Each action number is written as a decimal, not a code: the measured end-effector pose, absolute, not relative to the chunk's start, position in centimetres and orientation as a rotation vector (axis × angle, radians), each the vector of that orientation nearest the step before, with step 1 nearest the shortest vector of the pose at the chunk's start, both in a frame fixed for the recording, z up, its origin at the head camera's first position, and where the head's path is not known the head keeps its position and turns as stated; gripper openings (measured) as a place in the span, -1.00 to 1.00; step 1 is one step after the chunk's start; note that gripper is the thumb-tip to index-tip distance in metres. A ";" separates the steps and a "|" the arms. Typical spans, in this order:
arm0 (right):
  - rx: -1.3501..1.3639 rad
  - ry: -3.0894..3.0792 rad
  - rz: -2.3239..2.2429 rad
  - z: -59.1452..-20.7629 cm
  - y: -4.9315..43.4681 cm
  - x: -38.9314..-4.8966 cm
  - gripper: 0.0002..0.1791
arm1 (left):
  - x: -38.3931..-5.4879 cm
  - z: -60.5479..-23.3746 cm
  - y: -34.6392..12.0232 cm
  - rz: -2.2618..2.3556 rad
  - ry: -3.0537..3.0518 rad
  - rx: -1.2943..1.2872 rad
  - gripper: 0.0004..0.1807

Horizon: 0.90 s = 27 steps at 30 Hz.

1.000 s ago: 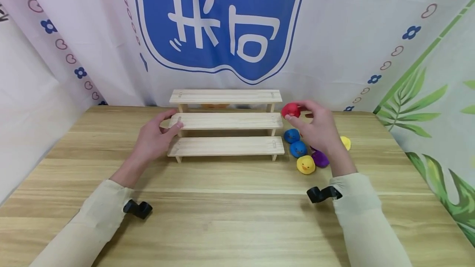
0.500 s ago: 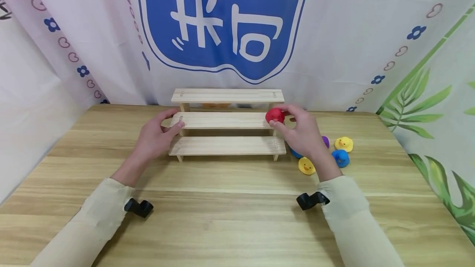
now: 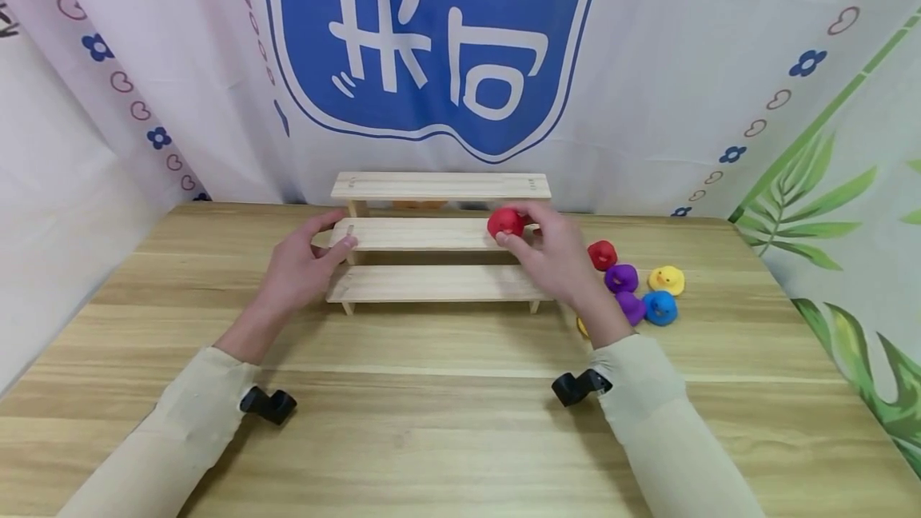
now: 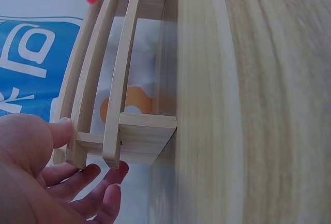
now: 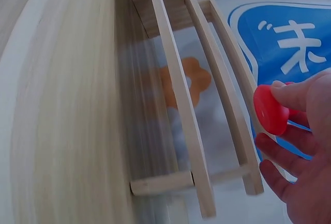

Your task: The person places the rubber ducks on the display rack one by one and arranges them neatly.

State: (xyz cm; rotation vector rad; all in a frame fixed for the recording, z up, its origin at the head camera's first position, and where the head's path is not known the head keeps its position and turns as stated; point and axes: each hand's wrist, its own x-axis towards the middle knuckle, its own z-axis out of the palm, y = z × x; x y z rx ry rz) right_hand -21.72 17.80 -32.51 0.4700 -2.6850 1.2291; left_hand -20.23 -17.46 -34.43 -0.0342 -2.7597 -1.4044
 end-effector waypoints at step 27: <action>0.533 -2.710 1.388 -30.7 12.7 -23.4 -0.49 | -20.3 -34.6 -17.4 -1.364 -2.772 -0.031 -0.30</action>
